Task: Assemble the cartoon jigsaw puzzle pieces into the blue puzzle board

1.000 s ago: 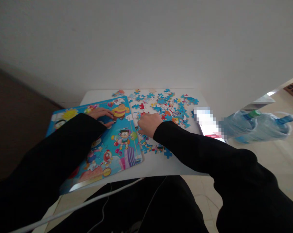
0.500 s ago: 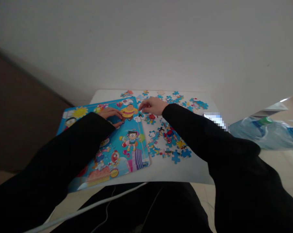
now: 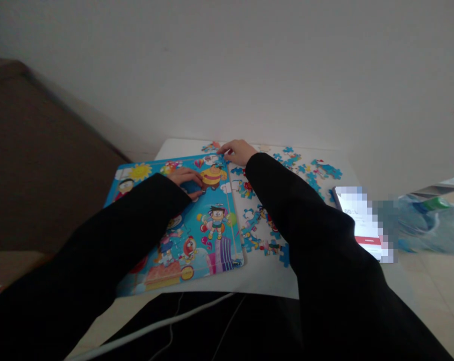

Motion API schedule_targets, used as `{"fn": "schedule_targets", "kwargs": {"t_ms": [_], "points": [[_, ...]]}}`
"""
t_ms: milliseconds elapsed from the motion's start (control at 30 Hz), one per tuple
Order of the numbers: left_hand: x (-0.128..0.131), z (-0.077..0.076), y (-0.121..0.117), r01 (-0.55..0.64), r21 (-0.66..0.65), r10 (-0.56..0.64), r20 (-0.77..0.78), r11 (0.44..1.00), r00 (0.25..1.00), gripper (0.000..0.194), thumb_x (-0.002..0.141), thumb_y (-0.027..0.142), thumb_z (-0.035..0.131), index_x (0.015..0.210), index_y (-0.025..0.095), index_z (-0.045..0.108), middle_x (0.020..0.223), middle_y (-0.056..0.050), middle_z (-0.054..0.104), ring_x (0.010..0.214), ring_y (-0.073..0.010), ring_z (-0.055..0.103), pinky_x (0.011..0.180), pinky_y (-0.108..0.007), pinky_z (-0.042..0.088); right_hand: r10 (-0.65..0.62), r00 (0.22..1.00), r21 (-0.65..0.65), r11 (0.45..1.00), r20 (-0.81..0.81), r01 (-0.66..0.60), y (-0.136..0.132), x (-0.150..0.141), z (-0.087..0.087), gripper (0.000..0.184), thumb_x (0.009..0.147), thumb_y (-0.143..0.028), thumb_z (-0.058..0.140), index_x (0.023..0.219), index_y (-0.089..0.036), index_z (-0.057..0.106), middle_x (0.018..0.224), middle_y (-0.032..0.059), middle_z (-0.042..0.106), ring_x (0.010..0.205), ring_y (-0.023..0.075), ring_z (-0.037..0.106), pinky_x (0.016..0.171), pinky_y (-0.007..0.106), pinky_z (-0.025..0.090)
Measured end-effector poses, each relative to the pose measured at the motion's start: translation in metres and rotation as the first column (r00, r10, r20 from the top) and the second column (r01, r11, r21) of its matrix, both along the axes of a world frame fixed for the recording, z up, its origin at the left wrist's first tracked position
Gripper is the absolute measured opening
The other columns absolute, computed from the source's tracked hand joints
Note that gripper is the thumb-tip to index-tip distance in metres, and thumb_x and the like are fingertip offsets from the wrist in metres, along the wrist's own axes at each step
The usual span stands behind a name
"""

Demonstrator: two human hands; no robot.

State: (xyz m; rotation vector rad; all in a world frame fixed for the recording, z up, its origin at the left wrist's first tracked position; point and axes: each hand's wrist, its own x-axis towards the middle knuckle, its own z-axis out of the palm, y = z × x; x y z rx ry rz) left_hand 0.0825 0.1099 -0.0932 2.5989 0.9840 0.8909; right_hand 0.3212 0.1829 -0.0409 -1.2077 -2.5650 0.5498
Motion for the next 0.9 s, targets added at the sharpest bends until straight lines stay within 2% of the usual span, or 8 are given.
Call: {"fn": "schedule_targets", "kwargs": {"t_ms": [133, 300, 400, 500, 633, 900], "points": [[0.001, 0.001, -0.001, -0.011, -0.010, 0.012, 0.014, 1.000, 1.000, 0.018, 0.073, 0.037, 0.063, 0.075, 0.019, 0.064, 0.086, -0.005, 0.066, 0.082, -0.0160, 0.061, 0.079, -0.031, 0.047, 0.079, 0.997, 0.014, 0.997, 0.010, -0.079, -0.006, 0.002, -0.003, 0.041, 0.076, -0.015, 0.057, 0.116, -0.018, 0.063, 0.115, 0.0065, 0.064, 0.099, 0.0188, 0.059, 0.087, 0.031, 0.043], [0.002, 0.004, -0.003, -0.011, -0.052, 0.014, 0.040, 0.999, 0.999, 0.015, 0.073, 0.034, 0.064, 0.075, 0.019, 0.065, 0.086, -0.004, 0.066, 0.081, -0.0142, 0.061, 0.080, -0.028, 0.048, 0.010, 1.000, 0.005, 1.000, 0.005, -0.010, -0.002, -0.009, -0.007, 0.035, 0.075, -0.015, 0.059, 0.109, -0.018, 0.068, 0.098, 0.0058, 0.070, 0.085, 0.0189, 0.062, 0.079, 0.030, 0.044], [0.001, 0.005, -0.004, -0.012, -0.025, 0.013, 0.026, 1.000, 1.000, 0.015, 0.072, 0.034, 0.066, 0.075, 0.019, 0.065, 0.087, -0.005, 0.066, 0.081, -0.0150, 0.061, 0.080, -0.030, 0.047, -0.023, 0.999, 0.035, 0.999, -0.040, 0.024, 0.002, -0.013, -0.010, 0.034, 0.074, -0.011, 0.058, 0.106, -0.017, 0.069, 0.099, 0.0060, 0.070, 0.089, 0.0195, 0.062, 0.081, 0.030, 0.044], [0.000, 0.006, -0.004, -0.001, -0.006, 0.001, 0.008, 1.000, 1.000, 0.018, 0.072, 0.036, 0.065, 0.076, 0.019, 0.065, 0.089, -0.006, 0.066, 0.082, -0.0162, 0.060, 0.080, -0.031, 0.047, -0.019, 0.996, 0.043, 0.999, -0.089, 0.023, 0.004, -0.013, -0.012, 0.031, 0.075, -0.018, 0.062, 0.105, -0.016, 0.069, 0.103, 0.0080, 0.069, 0.092, 0.0215, 0.062, 0.084, 0.032, 0.045], [0.000, 0.004, -0.003, -0.010, -0.019, 0.010, 0.012, 1.000, 1.000, 0.019, 0.073, 0.037, 0.064, 0.077, 0.019, 0.065, 0.089, -0.005, 0.065, 0.081, -0.0155, 0.060, 0.078, -0.030, 0.047, 0.031, 0.991, -0.012, 0.999, -0.130, -0.032, 0.005, -0.010, -0.014, 0.037, 0.070, -0.021, 0.069, 0.106, -0.017, 0.068, 0.102, 0.0072, 0.069, 0.093, 0.0220, 0.062, 0.086, 0.035, 0.046], [-0.001, 0.002, -0.002, 0.013, 0.027, -0.014, 0.032, 1.000, 0.999, 0.017, 0.074, 0.035, 0.063, 0.076, 0.018, 0.065, 0.088, -0.005, 0.065, 0.080, -0.0160, 0.058, 0.078, -0.031, 0.046, -0.054, 0.960, -0.086, 0.996, -0.274, 0.032, 0.007, -0.010, -0.019, 0.039, 0.066, -0.017, 0.070, 0.105, -0.014, 0.067, 0.096, 0.0081, 0.069, 0.084, 0.0195, 0.062, 0.080, 0.034, 0.049]]}}
